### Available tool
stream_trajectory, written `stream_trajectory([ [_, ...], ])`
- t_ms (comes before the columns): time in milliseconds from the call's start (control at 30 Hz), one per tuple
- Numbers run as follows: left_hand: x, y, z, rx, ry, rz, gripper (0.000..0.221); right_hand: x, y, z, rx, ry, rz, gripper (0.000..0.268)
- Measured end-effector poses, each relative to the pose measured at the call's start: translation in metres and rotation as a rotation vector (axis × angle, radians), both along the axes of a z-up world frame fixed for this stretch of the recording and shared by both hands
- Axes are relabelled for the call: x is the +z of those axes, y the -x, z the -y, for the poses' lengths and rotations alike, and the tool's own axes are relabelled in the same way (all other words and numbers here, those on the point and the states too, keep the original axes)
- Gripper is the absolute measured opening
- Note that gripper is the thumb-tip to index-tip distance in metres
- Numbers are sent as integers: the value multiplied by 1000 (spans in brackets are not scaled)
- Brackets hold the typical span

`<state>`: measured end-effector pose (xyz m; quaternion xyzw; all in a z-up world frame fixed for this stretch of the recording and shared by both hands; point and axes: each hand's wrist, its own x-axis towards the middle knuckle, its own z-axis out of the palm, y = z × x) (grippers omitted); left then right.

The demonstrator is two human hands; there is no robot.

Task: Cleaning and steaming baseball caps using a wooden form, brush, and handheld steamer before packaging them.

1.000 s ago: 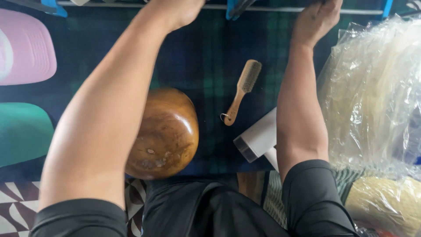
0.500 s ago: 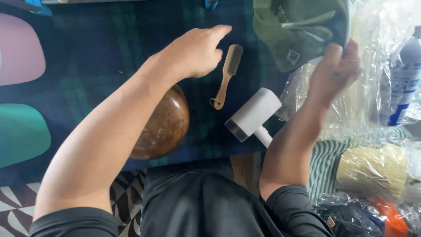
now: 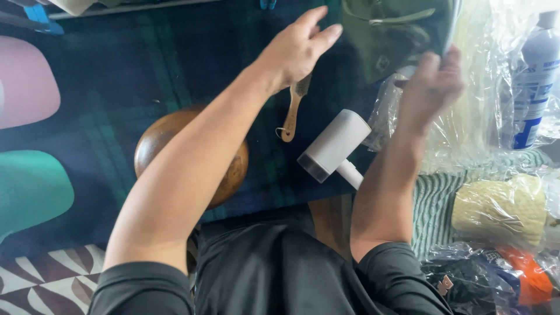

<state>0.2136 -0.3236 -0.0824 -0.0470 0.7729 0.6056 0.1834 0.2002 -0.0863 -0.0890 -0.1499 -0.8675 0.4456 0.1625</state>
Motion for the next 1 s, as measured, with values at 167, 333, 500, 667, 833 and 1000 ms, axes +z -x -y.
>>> stream_trajectory([
  [167,-9,29,-41,161,-450,64,102,-93,-4,36,-2,-386,-265,45],
  [333,-38,61,-61,455,-245,57,65,-114,-30,79,264,-322,-223,51],
  [500,-61,61,-38,440,-357,-138,38,-60,-17,70,72,417,49,65],
  [667,-81,54,-33,445,-728,-164,36,-67,28,45,-304,1168,436,64],
  [833,-81,72,-19,428,-660,-72,36,-108,68,43,15,1708,332,57],
  [1000,-59,59,9,263,-120,27,56,-164,133,34,180,1659,157,47],
])
